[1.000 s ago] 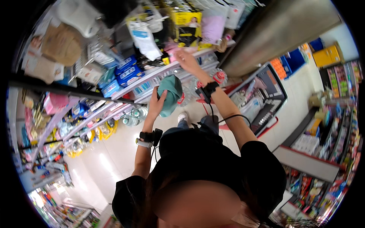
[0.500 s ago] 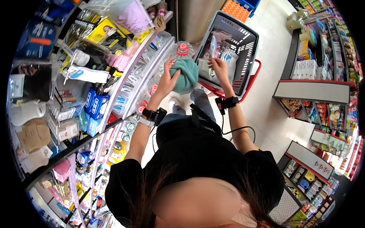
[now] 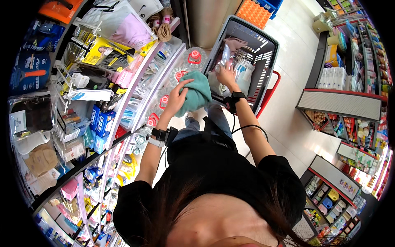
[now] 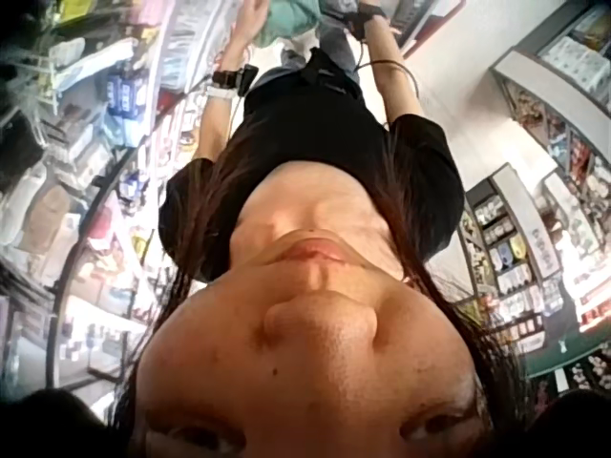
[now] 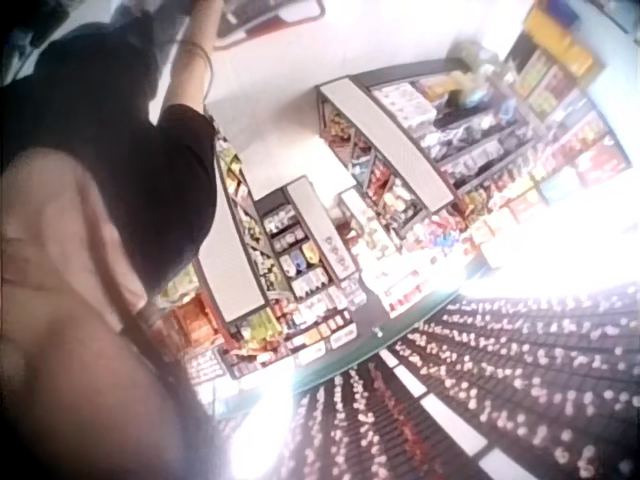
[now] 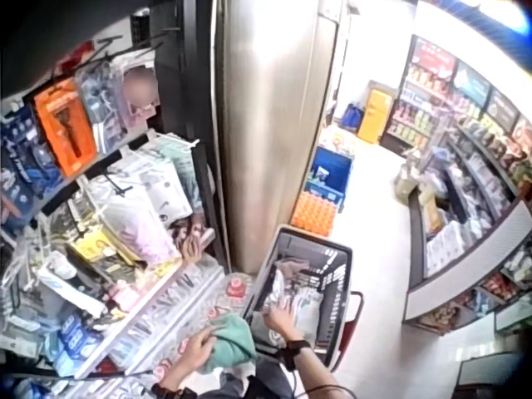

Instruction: The person picks up several packaged pairs of socks and a towel from store shelves, places them into a shopping basket, and continues picking up additional items including bottles and more socks to place them in the basket.

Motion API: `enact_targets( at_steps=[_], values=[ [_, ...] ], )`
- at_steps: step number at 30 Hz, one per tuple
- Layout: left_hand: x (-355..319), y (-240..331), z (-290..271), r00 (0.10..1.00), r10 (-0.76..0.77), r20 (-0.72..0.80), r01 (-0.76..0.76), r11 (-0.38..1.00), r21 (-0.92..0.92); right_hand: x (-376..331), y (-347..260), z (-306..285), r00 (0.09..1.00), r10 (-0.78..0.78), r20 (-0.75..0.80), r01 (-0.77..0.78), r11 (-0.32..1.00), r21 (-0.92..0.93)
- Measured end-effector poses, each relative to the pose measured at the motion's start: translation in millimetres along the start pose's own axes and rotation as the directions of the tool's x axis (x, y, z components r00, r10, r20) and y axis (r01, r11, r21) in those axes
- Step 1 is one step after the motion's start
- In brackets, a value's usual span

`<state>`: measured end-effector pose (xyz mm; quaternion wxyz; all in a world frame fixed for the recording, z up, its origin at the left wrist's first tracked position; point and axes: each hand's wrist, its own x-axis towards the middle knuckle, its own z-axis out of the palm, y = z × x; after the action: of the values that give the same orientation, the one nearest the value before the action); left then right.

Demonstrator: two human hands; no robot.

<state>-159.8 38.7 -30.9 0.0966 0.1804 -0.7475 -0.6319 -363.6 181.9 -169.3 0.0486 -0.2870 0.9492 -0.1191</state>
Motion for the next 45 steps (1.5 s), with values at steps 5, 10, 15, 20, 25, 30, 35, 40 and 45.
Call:
enact_targets(
  at_steps=[5, 10, 15, 20, 25, 30, 35, 40, 45],
  values=[
    [-19, -6, -17, 0.994, -0.083, -0.065, 0.082, 0.996, -0.025, 7, 6, -37, 0.855, 0.103, -0.509, 0.082, 0.941, 0.328],
    [-41, 4, -38, 0.945, -0.327, 0.018, 0.298, 0.834, -0.464, -35, -56, -155, 0.793, 0.047, -0.608, 0.422, 0.678, 0.603],
    [-55, 9, -59, 0.943, -0.332, -0.003, 0.275, 0.788, -0.551, -59, -109, -193, 0.825, -0.243, -0.510, 0.565, 0.314, 0.763],
    [-76, 24, -89, 0.974, -0.204, 0.094, 0.205, 0.633, -0.746, -55, -142, -170, 0.730, -0.612, -0.303, 0.238, -0.187, 0.953],
    [-123, 38, -111, 0.965, -0.252, 0.069, 0.230, 0.694, -0.682, -63, -178, -147, 0.765, -0.631, -0.129, -0.029, -0.234, 0.972],
    [-141, 9, -111, 0.981, -0.196, -0.006, 0.144, 0.745, -0.652, -67, -177, -97, 0.696, -0.657, 0.289, -0.251, 0.155, 0.956],
    [-155, -2, -102, 0.967, -0.242, -0.083, 0.113, 0.694, -0.711, -119, -190, -67, 0.385, -0.698, 0.604, -0.589, 0.318, 0.743],
    [-159, 1, -101, 0.936, -0.179, -0.303, 0.052, 0.921, -0.385, -130, -218, -76, 0.616, -0.527, 0.586, -0.638, 0.104, 0.763],
    [-145, -8, -93, 0.725, 0.333, -0.603, -0.173, 0.936, 0.308, -130, -238, -89, 0.664, -0.547, 0.510, -0.555, 0.095, 0.826]
  ],
)
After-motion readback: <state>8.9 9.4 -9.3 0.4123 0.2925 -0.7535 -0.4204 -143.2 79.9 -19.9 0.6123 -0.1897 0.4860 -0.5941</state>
